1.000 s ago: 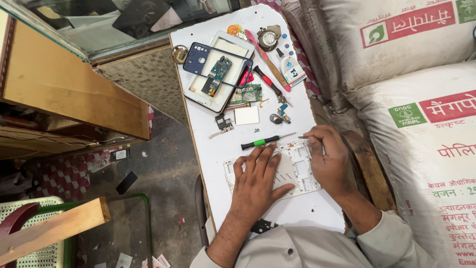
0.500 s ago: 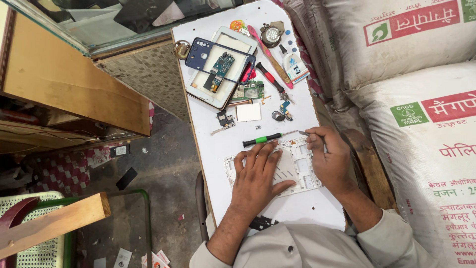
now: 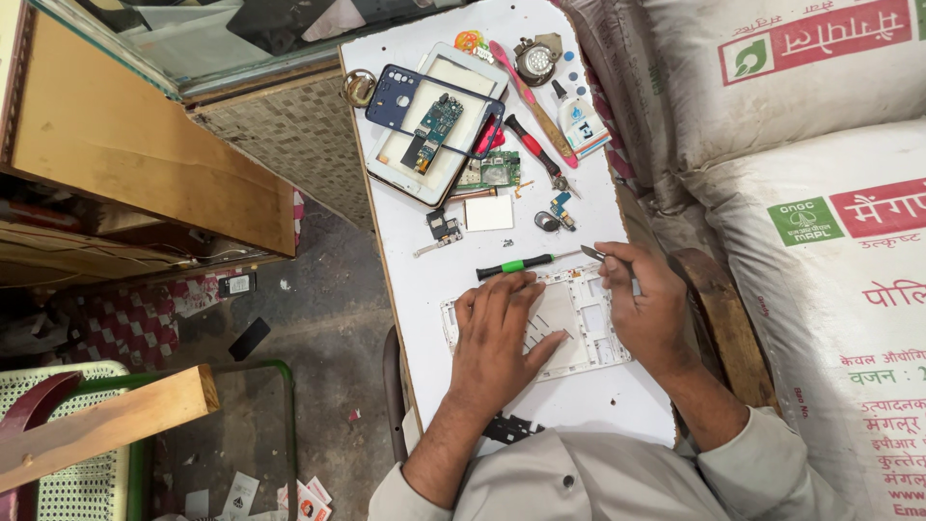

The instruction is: The person works at a repair bench, holding a white phone mid-frame steady with one hand while prying at its edge with a small tool in the other hand. They then lift the frame, work along its edges, and finally manipulate a black plastic phone component with both hands.

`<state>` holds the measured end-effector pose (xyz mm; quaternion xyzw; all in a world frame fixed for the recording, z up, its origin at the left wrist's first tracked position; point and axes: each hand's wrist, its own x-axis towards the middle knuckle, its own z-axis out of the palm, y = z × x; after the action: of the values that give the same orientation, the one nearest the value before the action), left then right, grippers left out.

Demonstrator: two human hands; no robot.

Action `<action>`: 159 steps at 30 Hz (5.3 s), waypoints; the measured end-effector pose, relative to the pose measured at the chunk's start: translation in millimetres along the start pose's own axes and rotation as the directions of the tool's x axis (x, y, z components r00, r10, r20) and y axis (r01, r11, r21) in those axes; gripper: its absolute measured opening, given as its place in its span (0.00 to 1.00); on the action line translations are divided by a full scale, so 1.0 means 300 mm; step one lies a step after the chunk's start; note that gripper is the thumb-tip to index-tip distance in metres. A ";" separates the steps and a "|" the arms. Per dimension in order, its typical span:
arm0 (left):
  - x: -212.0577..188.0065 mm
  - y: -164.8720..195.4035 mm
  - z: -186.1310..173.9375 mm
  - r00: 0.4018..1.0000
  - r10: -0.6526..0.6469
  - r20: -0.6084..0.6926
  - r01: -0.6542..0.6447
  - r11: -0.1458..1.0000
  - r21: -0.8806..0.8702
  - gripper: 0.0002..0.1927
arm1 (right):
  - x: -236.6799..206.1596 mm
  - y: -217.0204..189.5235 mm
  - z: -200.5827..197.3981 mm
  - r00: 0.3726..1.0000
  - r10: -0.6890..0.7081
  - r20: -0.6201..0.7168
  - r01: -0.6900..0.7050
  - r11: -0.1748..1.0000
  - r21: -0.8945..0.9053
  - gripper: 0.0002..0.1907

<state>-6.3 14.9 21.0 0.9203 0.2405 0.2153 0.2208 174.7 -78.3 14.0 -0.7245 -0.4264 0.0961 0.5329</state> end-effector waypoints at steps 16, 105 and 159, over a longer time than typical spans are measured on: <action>0.000 -0.006 0.008 1.000 0.016 0.002 -0.016 0.999 0.034 0.28 | 0.001 -0.005 -0.003 1.000 0.010 0.025 -0.010 1.000 -0.015 0.14; -0.004 -0.004 0.009 0.998 0.044 0.041 -0.048 0.994 0.099 0.37 | -0.016 0.010 -0.012 0.993 -0.110 -0.039 0.112 0.992 0.065 0.14; -0.009 0.142 -0.143 0.936 0.250 -0.248 -0.255 0.967 0.010 0.24 | -0.069 0.054 -0.005 0.992 -0.070 -0.103 0.101 0.937 0.334 0.13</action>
<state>-15.4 -7.0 76.7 0.9070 0.1435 0.3576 0.1701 171.1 -95.3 -5.7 -0.6066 -0.4106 0.1121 0.6715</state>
